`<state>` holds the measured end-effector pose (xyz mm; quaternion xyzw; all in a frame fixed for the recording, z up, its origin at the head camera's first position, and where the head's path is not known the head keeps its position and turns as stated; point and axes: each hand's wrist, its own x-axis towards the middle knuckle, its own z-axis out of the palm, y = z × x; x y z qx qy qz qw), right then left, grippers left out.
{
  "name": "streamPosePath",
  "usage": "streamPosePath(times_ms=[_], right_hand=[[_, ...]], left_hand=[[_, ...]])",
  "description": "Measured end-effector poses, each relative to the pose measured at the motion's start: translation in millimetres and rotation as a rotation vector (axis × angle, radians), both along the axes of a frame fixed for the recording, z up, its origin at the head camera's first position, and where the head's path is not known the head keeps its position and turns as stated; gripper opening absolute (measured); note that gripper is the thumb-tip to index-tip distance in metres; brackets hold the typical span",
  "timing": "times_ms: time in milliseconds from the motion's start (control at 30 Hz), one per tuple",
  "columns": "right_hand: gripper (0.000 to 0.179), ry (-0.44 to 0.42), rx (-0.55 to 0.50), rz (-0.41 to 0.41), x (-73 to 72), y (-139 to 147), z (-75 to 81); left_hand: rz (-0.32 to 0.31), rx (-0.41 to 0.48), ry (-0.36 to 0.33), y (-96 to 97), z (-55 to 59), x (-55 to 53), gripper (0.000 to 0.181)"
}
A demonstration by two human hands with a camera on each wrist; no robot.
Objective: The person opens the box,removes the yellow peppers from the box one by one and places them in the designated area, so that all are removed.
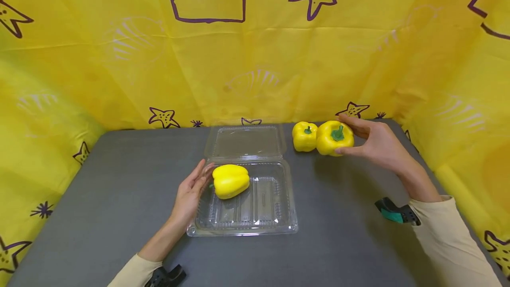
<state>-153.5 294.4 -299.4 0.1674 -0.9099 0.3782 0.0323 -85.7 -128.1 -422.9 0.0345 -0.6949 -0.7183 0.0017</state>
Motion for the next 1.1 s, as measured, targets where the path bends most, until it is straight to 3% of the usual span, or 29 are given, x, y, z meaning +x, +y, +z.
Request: streamPosePath(times_ms=[200, 500, 800, 1100], right_hand=[[0.076, 0.015, -0.056, 0.022, -9.3, 16, 3.9], [0.074, -0.093, -0.098, 0.021, -27.0, 49, 8.3], [0.079, -0.14, 0.047, -0.076, -36.5, 73, 4.7], [0.078, -0.165, 0.076, -0.102, -39.1, 94, -2.9]], left_hand=[[0.009, -0.002, 0.01, 0.0, -0.2, -1.9, 0.054], [0.01, -0.007, 0.016, -0.2, 3.1, -2.2, 0.054], [0.02, 0.0, 0.001, -0.5, 3.8, -1.4, 0.054], [0.009, -0.02, -0.01, -0.9, 1.6, 0.9, 0.054]])
